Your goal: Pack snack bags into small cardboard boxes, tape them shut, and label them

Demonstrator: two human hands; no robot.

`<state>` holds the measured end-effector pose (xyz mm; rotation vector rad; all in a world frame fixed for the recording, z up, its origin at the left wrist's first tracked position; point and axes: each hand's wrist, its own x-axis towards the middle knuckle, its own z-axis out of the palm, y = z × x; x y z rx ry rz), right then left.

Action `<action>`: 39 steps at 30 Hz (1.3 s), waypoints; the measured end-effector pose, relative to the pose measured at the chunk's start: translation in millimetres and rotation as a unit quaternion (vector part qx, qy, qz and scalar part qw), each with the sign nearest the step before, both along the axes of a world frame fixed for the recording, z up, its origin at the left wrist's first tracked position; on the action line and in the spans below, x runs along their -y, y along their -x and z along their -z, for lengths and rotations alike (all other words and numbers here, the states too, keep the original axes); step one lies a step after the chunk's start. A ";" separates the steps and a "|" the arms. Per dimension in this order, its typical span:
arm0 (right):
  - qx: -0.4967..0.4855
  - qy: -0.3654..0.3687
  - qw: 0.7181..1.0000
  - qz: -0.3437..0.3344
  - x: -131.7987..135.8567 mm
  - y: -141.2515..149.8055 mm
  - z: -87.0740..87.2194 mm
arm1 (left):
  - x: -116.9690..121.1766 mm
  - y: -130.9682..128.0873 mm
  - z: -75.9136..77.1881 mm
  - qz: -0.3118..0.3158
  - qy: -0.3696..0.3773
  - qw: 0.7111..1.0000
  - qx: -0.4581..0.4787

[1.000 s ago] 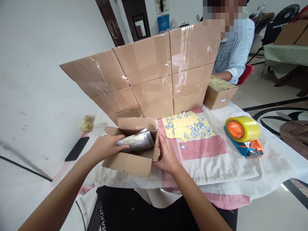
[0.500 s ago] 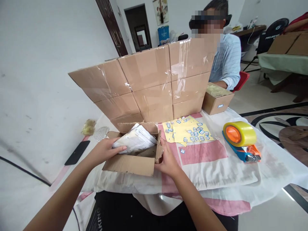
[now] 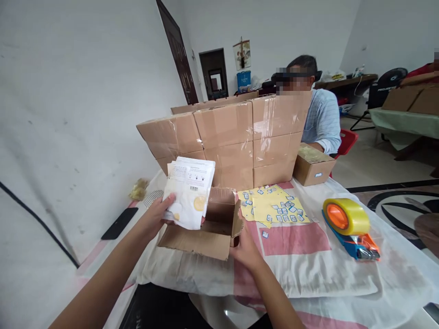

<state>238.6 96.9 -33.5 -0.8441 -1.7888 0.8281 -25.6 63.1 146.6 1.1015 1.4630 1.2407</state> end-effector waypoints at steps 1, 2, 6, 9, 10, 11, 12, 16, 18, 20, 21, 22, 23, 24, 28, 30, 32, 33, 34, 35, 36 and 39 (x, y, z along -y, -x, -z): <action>-0.013 0.008 1.000 -0.003 -0.1 0.2 -0.9 | 1.2 -1.5 -1.6 0.005 -0.003 1.000 0.016; -0.026 0.017 1.000 -0.007 -0.3 0.4 -1.7 | 2.5 -2.7 -3.2 0.007 -0.004 1.000 0.028; -0.048 0.050 0.997 -0.025 -1.6 0.6 -3.2 | 8.9 -5.7 -7.3 0.001 -0.008 0.999 0.051; -0.055 0.067 0.995 -0.044 -3.1 0.3 -1.2 | 13.0 -8.4 -6.7 -0.006 -0.014 0.999 0.044; -0.058 0.067 0.995 -0.048 -3.5 0.3 -0.3 | 13.9 -9.6 -5.6 -0.013 -0.016 0.999 0.043; -0.061 0.068 0.995 -0.049 -3.9 0.3 0.5 | 14.4 -11.0 -4.1 -0.022 -0.018 0.999 0.040; -0.063 0.068 0.994 -0.049 -4.2 0.3 1.1 | 14.6 -12.5 -2.4 -0.032 -0.022 0.999 0.037; -0.061 0.081 0.994 -0.040 -4.2 0.7 1.6 | 13.5 -18.6 3.8 -0.099 -0.056 0.993 -0.018; -0.064 0.083 0.994 -0.038 -4.1 1.0 1.4 | 12.9 -20.8 4.1 -0.129 -0.092 0.983 -0.090; -0.070 0.085 0.993 -0.045 -4.1 1.4 1.8 | 13.0 -22.3 2.4 -0.139 -0.116 0.969 -0.166; -0.073 0.086 0.992 -0.048 -4.2 1.5 2.3 | 13.3 -22.7 1.2 -0.138 -0.119 0.963 -0.198; -0.075 0.088 0.992 -0.050 -4.3 1.6 2.9 | 13.8 -22.9 0.2 -0.138 -0.117 0.958 -0.224; -0.075 0.090 0.992 -0.050 -4.4 1.6 3.6 | 14.3 -23.0 -0.5 -0.137 -0.114 0.953 -0.246; -0.075 0.092 0.992 -0.049 -4.4 1.7 4.3 | 15.0 -23.0 -0.8 -0.136 -0.111 0.947 -0.268; -0.069 0.100 0.992 -0.041 -4.5 1.1 6.1 | 18.9 -22.0 2.4 -0.134 -0.104 0.917 -0.361; -0.070 0.099 0.992 -0.041 -4.6 0.5 6.1 | 21.4 -21.1 4.8 -0.137 -0.103 0.901 -0.400; -0.072 0.101 0.991 -0.045 -4.7 -0.2 5.3 | 23.8 -20.1 6.3 -0.141 -0.104 0.889 -0.424; -0.073 0.105 0.991 -0.047 -4.7 -0.4 4.6 | 25.0 -19.5 6.5 -0.142 -0.105 0.885 -0.431; -0.074 0.110 0.990 -0.049 -4.6 -0.5 3.8 | 26.0 -18.9 6.5 -0.143 -0.106 0.882 -0.436; -0.073 0.116 0.989 -0.052 -4.4 -0.2 3.0 | 27.0 -18.3 6.2 -0.143 -0.106 0.880 -0.440; -0.073 0.120 0.989 -0.055 -4.0 0.2 2.3 | 27.9 -17.7 5.8 -0.145 -0.106 0.877 -0.446; -0.079 0.116 0.988 -0.064 -1.5 1.2 2.6 | 30.9 -17.3 3.8 -0.156 -0.100 0.862 -0.472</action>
